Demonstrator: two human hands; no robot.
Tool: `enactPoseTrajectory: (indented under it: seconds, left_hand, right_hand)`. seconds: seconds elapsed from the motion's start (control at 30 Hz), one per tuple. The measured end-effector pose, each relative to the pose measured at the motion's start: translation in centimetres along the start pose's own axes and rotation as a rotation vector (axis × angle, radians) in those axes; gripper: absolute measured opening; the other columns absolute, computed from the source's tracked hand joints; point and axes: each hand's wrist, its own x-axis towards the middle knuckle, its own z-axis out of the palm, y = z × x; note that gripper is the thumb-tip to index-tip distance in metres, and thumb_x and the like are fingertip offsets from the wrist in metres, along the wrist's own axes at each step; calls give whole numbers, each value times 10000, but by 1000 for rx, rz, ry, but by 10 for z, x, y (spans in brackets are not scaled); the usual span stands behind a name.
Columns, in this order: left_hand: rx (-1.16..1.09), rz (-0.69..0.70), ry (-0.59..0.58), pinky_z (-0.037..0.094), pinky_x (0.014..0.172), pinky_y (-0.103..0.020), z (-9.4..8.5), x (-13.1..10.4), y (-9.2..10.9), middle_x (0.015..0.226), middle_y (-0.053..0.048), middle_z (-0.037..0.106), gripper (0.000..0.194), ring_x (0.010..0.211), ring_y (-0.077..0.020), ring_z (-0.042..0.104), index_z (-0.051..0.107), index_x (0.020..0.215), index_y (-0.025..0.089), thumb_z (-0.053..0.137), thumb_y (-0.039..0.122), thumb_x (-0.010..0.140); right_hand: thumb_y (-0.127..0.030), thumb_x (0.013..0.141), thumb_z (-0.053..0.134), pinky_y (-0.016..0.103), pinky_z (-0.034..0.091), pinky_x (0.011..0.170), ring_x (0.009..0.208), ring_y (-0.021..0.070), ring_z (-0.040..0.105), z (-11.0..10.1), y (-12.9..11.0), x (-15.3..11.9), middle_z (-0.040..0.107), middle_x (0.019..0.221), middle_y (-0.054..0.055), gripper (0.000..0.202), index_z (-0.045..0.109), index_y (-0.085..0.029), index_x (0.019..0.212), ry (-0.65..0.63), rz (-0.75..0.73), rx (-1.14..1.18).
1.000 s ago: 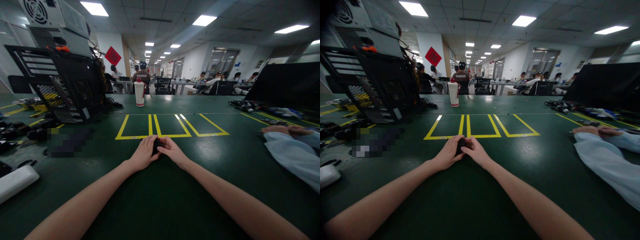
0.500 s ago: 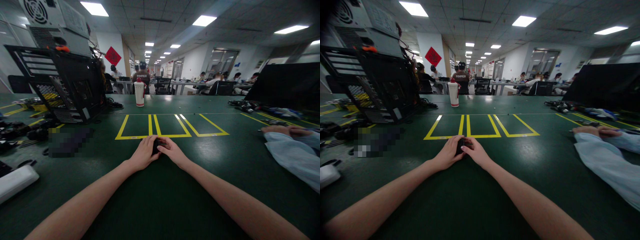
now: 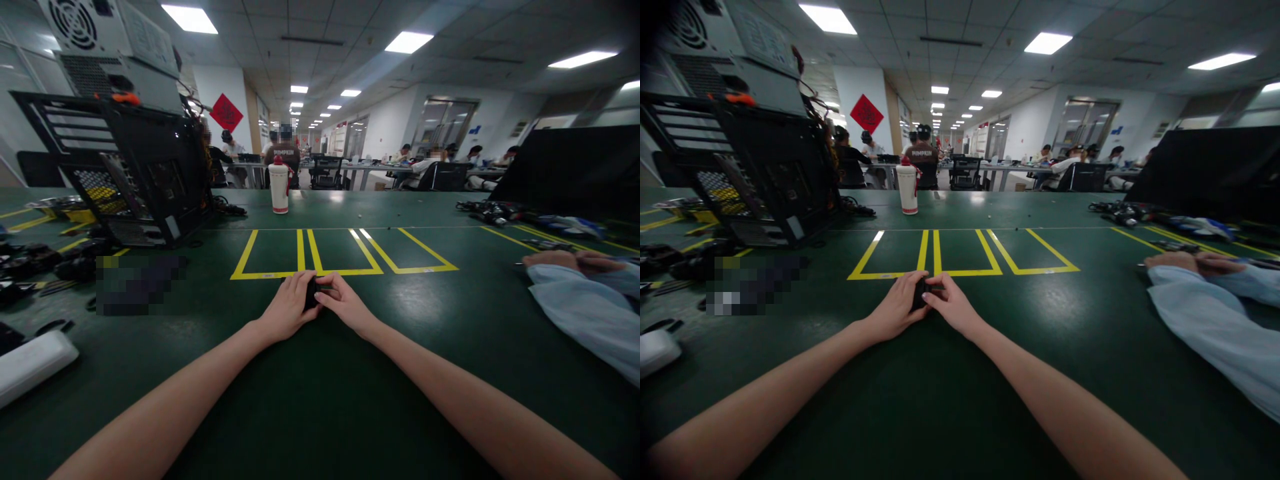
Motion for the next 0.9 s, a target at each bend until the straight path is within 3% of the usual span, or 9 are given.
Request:
enactPoseTrajectory:
  seconds: [0.23, 0.7, 0.9]
  left_hand:
    - [10, -9, -16, 347, 943, -435, -2, 0, 1, 1214, -99, 382, 528, 1109, -248, 400, 250, 1226, 183, 513, 286, 780]
    - [10, 13, 1, 351, 928, -459, 0, 0, 1, 1202, -101, 388, 531, 1107, -260, 402, 248, 1219, 190, 519, 267, 769]
    - [9, 0, -1, 352, 929, -459, -2, 1, 2, 1200, -100, 391, 523, 1103, -260, 407, 252, 1216, 194, 518, 279, 773]
  right_hand:
    - [-226, 741, 557, 391, 415, 898, 1041, 189, 505, -3, -2, 1, 493, 1120, 44, 329, 470, -233, 1059, 15, 61, -25]
    - [-220, 716, 590, 327, 457, 811, 947, 161, 544, -1, 2, 0, 519, 975, 3, 223, 469, -230, 904, -2, -1, 39]
    - [-238, 739, 561, 339, 451, 836, 959, 161, 540, -2, 1, 1, 510, 1046, 22, 256, 479, -232, 981, 38, 9, -29]
